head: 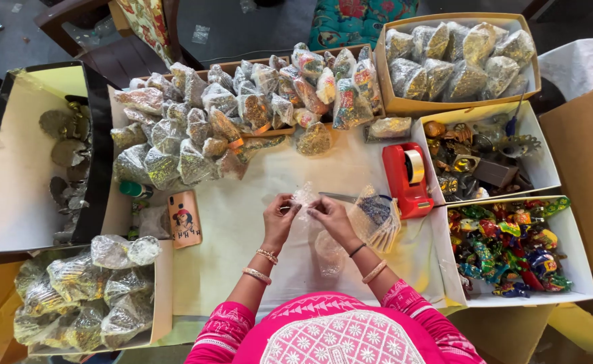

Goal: The person wraps small, colorful decorative items in bubble wrap. They use scissors to cut the bubble wrap and a tape dispenser to seal the packages. The wrapped items are placed into a cardboard box on the table.

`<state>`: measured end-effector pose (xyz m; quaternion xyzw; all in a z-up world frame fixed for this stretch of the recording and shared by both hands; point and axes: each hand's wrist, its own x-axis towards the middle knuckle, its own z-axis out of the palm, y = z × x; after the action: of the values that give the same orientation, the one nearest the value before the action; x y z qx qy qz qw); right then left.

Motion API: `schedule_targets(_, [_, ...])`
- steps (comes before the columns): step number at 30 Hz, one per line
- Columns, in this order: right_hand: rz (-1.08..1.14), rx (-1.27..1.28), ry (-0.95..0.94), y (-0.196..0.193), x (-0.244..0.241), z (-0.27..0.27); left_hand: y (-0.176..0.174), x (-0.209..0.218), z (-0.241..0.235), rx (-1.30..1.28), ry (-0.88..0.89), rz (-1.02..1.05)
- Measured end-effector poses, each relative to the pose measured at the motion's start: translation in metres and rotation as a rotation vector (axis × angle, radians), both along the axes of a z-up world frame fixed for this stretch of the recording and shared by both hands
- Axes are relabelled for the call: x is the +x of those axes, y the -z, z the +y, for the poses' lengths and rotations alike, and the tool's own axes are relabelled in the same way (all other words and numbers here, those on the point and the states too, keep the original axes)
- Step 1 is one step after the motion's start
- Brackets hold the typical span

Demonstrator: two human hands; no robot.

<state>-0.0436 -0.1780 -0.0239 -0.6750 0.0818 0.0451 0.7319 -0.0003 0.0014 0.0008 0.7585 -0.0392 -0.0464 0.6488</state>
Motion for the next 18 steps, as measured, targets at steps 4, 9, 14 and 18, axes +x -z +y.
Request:
schedule_targets(4, [0.073, 0.104, 0.097, 0.031, 0.001, -0.012, 0.01, 0.002, 0.01, -0.059, -0.023, 0.108])
schedule_targets(9, [0.048, 0.281, 0.24, 0.015, -0.004, -0.007, -0.043, -0.015, -0.001, 0.033, 0.031, -0.125])
schedule_targets(14, [0.083, 0.296, 0.2, -0.011, -0.002, 0.002, -0.045, -0.021, -0.012, 0.214, 0.153, -0.3])
schedule_targets(18, [0.054, 0.257, 0.108, -0.02, -0.004, -0.002, -0.039, -0.019, -0.008, 0.127, 0.145, -0.114])
